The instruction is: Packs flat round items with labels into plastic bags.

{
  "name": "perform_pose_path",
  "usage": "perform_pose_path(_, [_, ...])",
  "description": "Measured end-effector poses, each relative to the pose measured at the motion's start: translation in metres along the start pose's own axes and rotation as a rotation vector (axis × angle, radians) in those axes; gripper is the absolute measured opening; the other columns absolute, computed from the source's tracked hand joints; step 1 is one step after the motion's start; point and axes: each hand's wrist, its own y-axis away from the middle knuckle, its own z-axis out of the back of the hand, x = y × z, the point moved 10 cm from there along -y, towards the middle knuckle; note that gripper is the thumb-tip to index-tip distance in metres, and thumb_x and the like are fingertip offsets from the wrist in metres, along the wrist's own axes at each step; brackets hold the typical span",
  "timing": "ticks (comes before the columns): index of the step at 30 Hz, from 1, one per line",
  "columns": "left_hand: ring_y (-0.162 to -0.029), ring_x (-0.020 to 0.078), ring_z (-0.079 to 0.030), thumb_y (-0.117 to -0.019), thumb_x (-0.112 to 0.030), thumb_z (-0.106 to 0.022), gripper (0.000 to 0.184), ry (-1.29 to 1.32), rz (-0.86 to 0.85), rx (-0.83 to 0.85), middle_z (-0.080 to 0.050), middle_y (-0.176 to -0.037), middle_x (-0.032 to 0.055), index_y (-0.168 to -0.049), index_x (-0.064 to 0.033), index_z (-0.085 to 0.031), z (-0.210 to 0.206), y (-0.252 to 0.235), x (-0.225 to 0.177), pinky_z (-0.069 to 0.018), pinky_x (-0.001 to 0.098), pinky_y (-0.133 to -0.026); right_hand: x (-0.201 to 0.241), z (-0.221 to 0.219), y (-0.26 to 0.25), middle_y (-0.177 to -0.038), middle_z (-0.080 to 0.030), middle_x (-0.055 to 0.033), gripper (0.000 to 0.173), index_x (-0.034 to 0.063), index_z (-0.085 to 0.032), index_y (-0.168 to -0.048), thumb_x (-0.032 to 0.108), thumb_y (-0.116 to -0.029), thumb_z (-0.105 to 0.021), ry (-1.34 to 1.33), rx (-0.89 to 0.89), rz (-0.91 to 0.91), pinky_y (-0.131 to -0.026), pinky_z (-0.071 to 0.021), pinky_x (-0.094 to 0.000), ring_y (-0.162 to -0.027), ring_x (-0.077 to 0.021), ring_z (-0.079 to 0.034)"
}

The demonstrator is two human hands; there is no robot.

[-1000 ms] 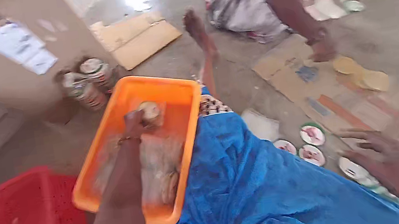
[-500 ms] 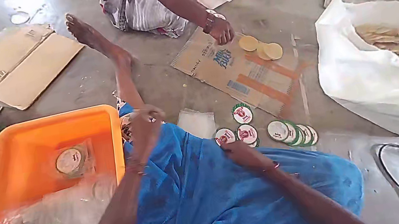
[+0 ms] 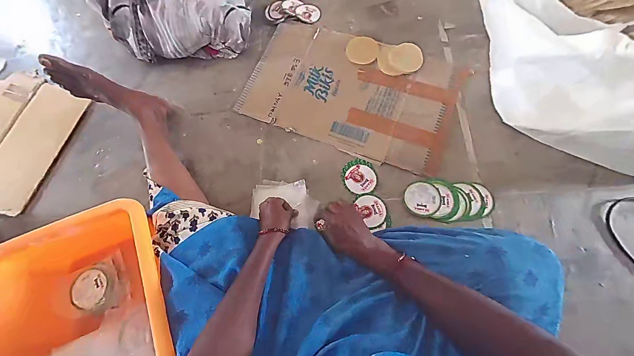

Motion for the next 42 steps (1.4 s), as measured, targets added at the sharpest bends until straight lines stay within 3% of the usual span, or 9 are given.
perform_pose_path(8, [-0.095, 0.032, -0.065, -0.1057, -0.019, -0.057, 0.029, 0.303, -0.006, 0.026, -0.067, -0.111, 0.024, -0.12, 0.0055, -0.064, 0.022, 0.007, 0.014, -0.0515, 0.0488, -0.09, -0.022, -0.007, -0.003, -0.119, -0.066, -0.0234, 0.025, 0.0036, -0.075, -0.111, 0.019, -0.0913, -0.073, 0.073, 0.327, 0.042, -0.102, -0.0439, -0.0635, -0.122, -0.0449, -0.057])
perform_pose_path(14, [-0.072, 0.0044, -0.06, -0.1013, -0.006, -0.058, 0.01, 0.662, -0.355, 0.147, -0.064, -0.082, -0.0008, -0.102, 0.0008, -0.065, 0.058, 0.082, -0.034, -0.0525, 0.0225, -0.071, 0.002, 0.087, 0.0, -0.156, -0.045, -0.017, 0.089, 0.0042, -0.038, -0.156, 0.032, -0.0835, -0.082, -0.679, -0.221, -0.144, -0.112, -0.0448, -0.0493, -0.141, -0.029, -0.047])
perform_pose_path(15, [-0.073, 0.0025, -0.062, -0.1002, -0.004, -0.058, 0.008, 0.733, -0.399, 0.198, -0.065, -0.082, -0.0042, -0.1, -0.002, -0.065, 0.058, 0.097, -0.041, -0.0538, 0.0214, -0.073, 0.014, 0.097, -0.004, -0.153, -0.049, -0.0146, 0.088, 0.0039, -0.04, -0.154, 0.029, -0.0814, -0.083, -0.755, -0.216, -0.095, -0.11, -0.0461, -0.0453, -0.138, -0.0243, -0.05])
perform_pose_path(17, [-0.078, 0.0026, -0.065, -0.0991, -0.001, -0.054, 0.014, 0.875, -0.458, 0.295, -0.068, -0.084, -0.0067, -0.097, -0.0068, -0.067, 0.058, 0.12, -0.047, -0.0561, 0.0227, -0.078, 0.039, 0.111, -0.007, -0.108, -0.072, -0.0045, 0.04, 0.0019, -0.067, -0.117, 0.013, -0.0821, -0.082, -0.902, -0.222, -0.04, -0.088, -0.0568, -0.0295, -0.099, -0.0084, -0.067])
perform_pose_path(20, [-0.084, 0.0076, -0.071, -0.1032, -0.001, -0.036, 0.032, 1.111, -0.462, 0.284, -0.075, -0.089, -0.0029, -0.101, -0.0079, -0.067, 0.073, 0.143, -0.043, -0.0603, 0.0274, -0.081, 0.069, 0.126, -0.003, -0.078, -0.071, 0.0008, 0.004, 0.0006, -0.071, -0.094, 0.004, -0.0926, -0.071, -0.955, -0.182, -0.081, -0.073, -0.0588, -0.0232, -0.071, -0.0034, -0.068])
perform_pose_path(25, [-0.082, 0.0174, -0.074, -0.1118, -0.028, -0.021, 0.054, 1.191, -0.559, 0.224, -0.076, -0.091, 0.0089, -0.107, -0.0001, -0.067, 0.106, 0.172, -0.047, -0.0621, 0.0322, -0.077, 0.09, 0.151, 0.018, -0.072, -0.067, 0.0041, 0.01, 0.0044, -0.071, -0.092, 0.014, -0.096, -0.071, -0.747, -0.278, -0.119, -0.061, -0.0519, -0.0191, -0.061, -0.0006, -0.06])
perform_pose_path(30, [-0.076, 0.0099, -0.071, -0.1032, -0.007, -0.054, 0.016, 0.907, -0.562, 0.156, -0.072, -0.088, 0.0014, -0.104, 0.0002, -0.068, 0.12, 0.202, -0.064, -0.061, 0.0256, -0.072, 0.11, 0.165, 0.032, -0.074, -0.068, 0.0074, 0.009, 0.0081, -0.073, -0.092, 0.016, -0.0959, -0.071, -0.659, -0.314, -0.032, -0.059, -0.0477, -0.0151, -0.062, 0.0036, -0.057])
perform_pose_path(36, [-0.093, 0.0149, -0.071, -0.0948, -0.012, -0.065, 0.028, 0.922, -0.527, 0.231, -0.072, -0.104, 0.0071, -0.119, 0.0034, -0.062, 0.086, 0.224, -0.063, -0.0595, 0.0325, -0.085, 0.108, 0.172, 0.05, -0.079, -0.072, -0.0001, 0.008, 0.0004, -0.063, -0.103, 0.003, -0.096, -0.066, -0.985, -0.566, -0.105, -0.06, -0.0598, -0.0239, -0.061, -0.0069, -0.067])
perform_pose_path(42, [-0.069, 0.0172, -0.071, -0.1037, -0.004, -0.052, 0.015, 1.39, -0.209, -0.174, -0.071, -0.078, 0.0074, -0.102, 0.0043, -0.064, 0.058, 0.212, -0.021, -0.0623, 0.0341, -0.068, 0.089, 0.137, 0.068, -0.085, -0.072, -0.0114, 0.029, -0.0103, -0.057, -0.118, 0.003, -0.0944, -0.067, -1.128, -0.57, -0.37, -0.067, -0.0623, -0.0307, -0.07, -0.0154, -0.072])
